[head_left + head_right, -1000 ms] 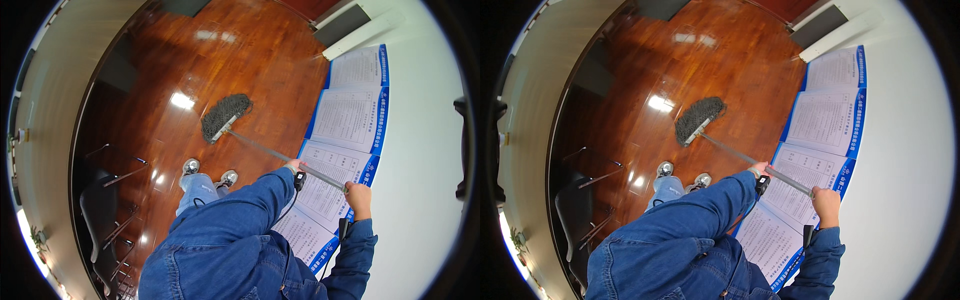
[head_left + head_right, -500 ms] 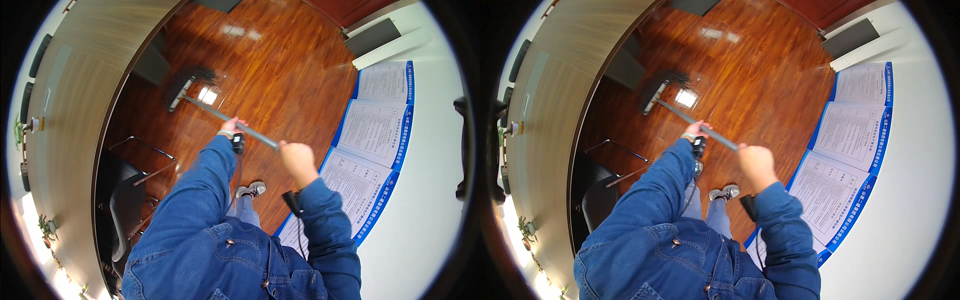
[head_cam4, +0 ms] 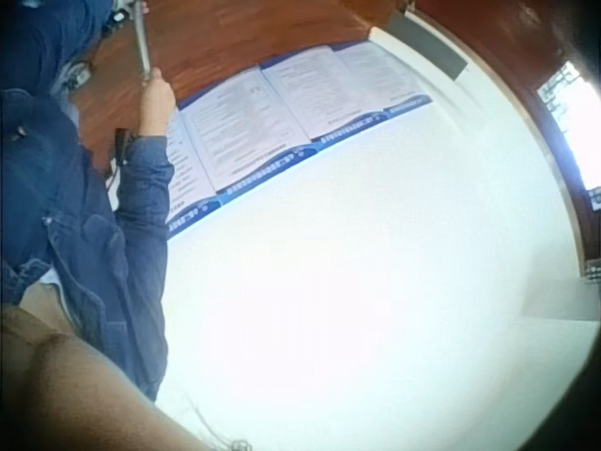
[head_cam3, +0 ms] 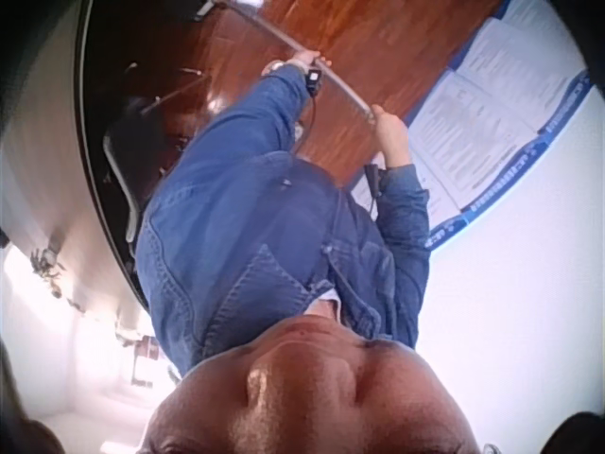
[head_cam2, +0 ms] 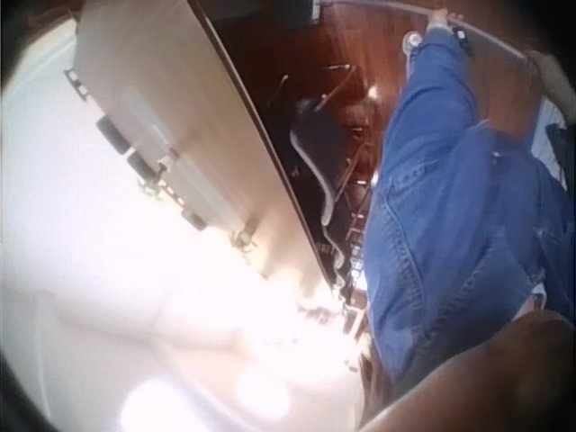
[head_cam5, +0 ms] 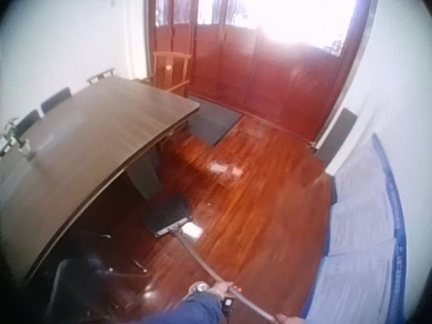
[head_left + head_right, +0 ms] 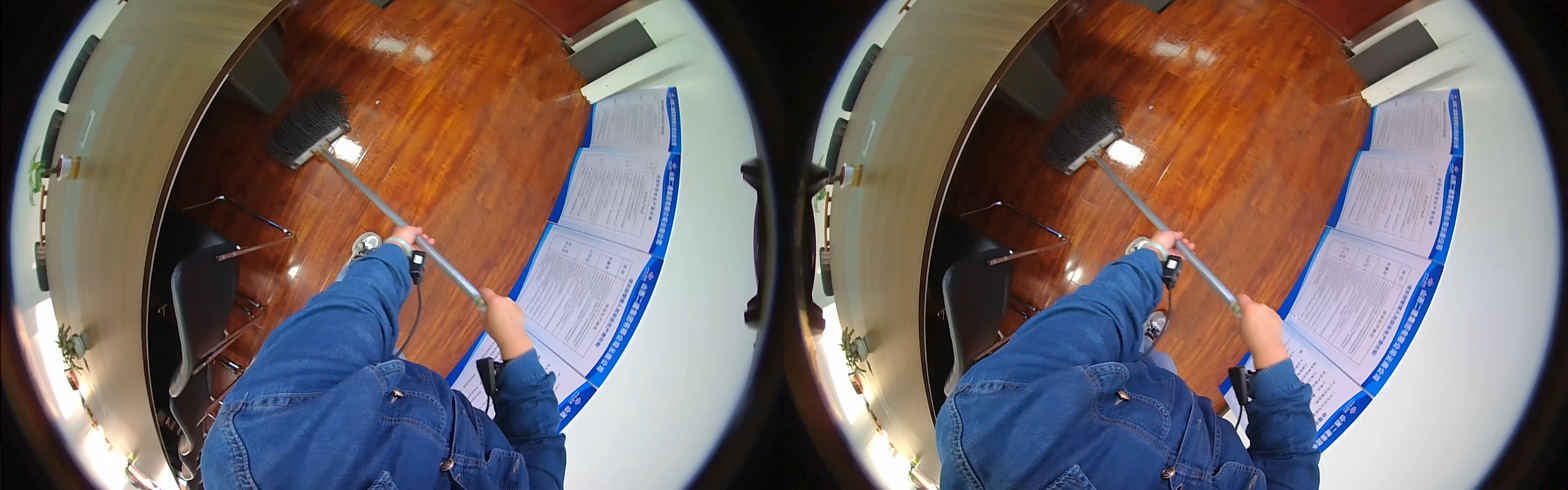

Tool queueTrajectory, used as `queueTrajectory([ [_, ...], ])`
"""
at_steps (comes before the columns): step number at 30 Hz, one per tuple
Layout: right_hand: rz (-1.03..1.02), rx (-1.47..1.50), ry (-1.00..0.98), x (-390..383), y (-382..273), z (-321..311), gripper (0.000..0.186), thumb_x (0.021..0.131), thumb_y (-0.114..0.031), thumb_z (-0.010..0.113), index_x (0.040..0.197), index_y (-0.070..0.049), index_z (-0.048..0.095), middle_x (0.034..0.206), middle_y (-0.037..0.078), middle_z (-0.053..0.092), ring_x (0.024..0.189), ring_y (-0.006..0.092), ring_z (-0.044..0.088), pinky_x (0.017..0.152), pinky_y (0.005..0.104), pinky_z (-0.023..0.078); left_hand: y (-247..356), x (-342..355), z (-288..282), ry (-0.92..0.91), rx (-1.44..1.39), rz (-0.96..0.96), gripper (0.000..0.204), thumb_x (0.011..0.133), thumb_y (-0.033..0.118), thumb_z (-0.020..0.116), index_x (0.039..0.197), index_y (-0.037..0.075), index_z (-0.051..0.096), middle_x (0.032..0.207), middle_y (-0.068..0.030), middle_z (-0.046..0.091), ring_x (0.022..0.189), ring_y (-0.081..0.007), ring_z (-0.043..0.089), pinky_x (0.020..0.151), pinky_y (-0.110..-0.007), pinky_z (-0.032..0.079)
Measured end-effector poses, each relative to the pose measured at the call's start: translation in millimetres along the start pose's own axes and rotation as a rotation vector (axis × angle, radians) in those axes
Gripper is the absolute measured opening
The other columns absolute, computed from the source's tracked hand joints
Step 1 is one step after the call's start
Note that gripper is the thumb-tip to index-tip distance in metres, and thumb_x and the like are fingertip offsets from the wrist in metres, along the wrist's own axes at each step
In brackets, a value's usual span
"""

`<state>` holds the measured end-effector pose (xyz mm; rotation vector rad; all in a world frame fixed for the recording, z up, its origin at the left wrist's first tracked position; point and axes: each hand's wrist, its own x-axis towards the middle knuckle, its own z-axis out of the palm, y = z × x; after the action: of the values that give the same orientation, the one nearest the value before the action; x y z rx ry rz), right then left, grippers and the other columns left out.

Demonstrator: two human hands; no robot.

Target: The person walks up a spiral staircase while holding a mop, then enters a room with a large oval table and chairs. They mop the wooden floor around the table and chairs, moving the mop back and forth across the surface.

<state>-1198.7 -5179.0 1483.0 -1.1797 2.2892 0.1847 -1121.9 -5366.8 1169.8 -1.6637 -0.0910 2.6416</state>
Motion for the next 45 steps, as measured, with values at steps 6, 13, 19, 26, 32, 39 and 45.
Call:
queueTrajectory([
  [6, 0.142, -0.109, 0.033, -164.2, 79.6, 9.1, 0.014, 0.075, -0.011, 0.062, 0.089, -0.014, 0.059, 0.068, 0.015, 0.063, 0.068, 0.0359, 0.064, 0.060, 0.0485, 0.050, -212.0, -22.1, 27.6, -0.011, -0.096, -0.171, 0.015, 0.096, 0.022, 0.050, 0.100, 0.007, 0.046, 0.086, -0.0115, 0.057, 0.091, -0.0367, 0.063, 0.083, -0.061, 0.048],
  [13, 0.102, -0.369, 0.056, -246.7, 109.8, 3.1, 0.007, 0.074, -0.014, 0.063, 0.079, -0.012, 0.058, 0.064, 0.012, 0.062, 0.064, 0.0322, 0.063, 0.056, 0.0448, 0.049, -323.0, -64.5, 34.3, -0.091, -0.134, -0.294, 0.020, 0.097, 0.023, 0.051, 0.103, 0.006, 0.043, 0.094, -0.0123, 0.053, 0.091, -0.0332, 0.062, 0.086, -0.058, 0.050],
  [19, 0.031, -0.489, 0.128, -189.9, 74.0, 0.0, 0.003, 0.077, -0.014, 0.057, 0.074, -0.012, 0.057, 0.060, 0.010, 0.060, 0.056, 0.0302, 0.062, 0.050, 0.0436, 0.047, -255.2, -61.9, 12.5, -0.164, -0.259, -0.260, 0.018, 0.096, 0.023, 0.052, 0.098, 0.006, 0.046, 0.089, -0.0110, 0.055, 0.091, -0.0327, 0.062, 0.086, -0.055, 0.051],
  [26, -0.223, -0.479, 0.198, -28.1, -76.0, -29.0, 0.005, 0.081, -0.015, 0.054, 0.078, -0.012, 0.057, 0.061, 0.010, 0.060, 0.057, 0.0299, 0.063, 0.050, 0.0434, 0.048, -28.3, -77.7, -50.6, -0.149, -0.431, 0.003, 0.017, 0.095, 0.020, 0.053, 0.098, 0.005, 0.047, 0.085, -0.0129, 0.058, 0.090, -0.0343, 0.062, 0.086, -0.056, 0.051],
  [32, -0.422, -0.394, 0.139, 152.7, -275.9, 2.2, 0.013, 0.087, -0.015, 0.049, 0.085, -0.010, 0.061, 0.070, 0.010, 0.067, 0.068, 0.0290, 0.068, 0.058, 0.0421, 0.054, 183.4, -133.0, -178.0, -0.191, -0.472, 0.687, 0.004, 0.096, 0.010, 0.045, 0.099, 0.009, 0.049, 0.093, -0.0133, 0.057, 0.090, -0.0321, 0.059, 0.089, -0.054, 0.046],
  [39, -0.257, 0.270, -0.267, 243.1, -503.2, 106.3, 0.038, 0.095, -0.020, 0.029, 0.094, -0.001, 0.062, 0.092, 0.022, 0.068, 0.090, 0.0326, 0.067, 0.077, 0.0447, 0.053, 198.8, -218.2, -297.9, -0.030, -0.219, 0.464, 0.028, 0.100, 0.024, 0.039, 0.123, 0.012, 0.049, 0.116, -0.0095, 0.061, 0.108, -0.0259, 0.057, 0.092, -0.041, 0.046],
  [45, -0.350, 0.103, -0.207, 231.3, -451.6, 117.8, 0.033, 0.097, -0.027, 0.032, 0.110, -0.007, 0.055, 0.099, 0.022, 0.066, 0.093, 0.0382, 0.064, 0.079, 0.0486, 0.050, 154.8, -219.2, -324.7, 0.162, -0.353, 0.414, 0.024, 0.097, 0.015, 0.043, 0.121, 0.012, 0.046, 0.110, -0.0115, 0.061, 0.101, -0.0289, 0.062, 0.087, -0.046, 0.048],
])
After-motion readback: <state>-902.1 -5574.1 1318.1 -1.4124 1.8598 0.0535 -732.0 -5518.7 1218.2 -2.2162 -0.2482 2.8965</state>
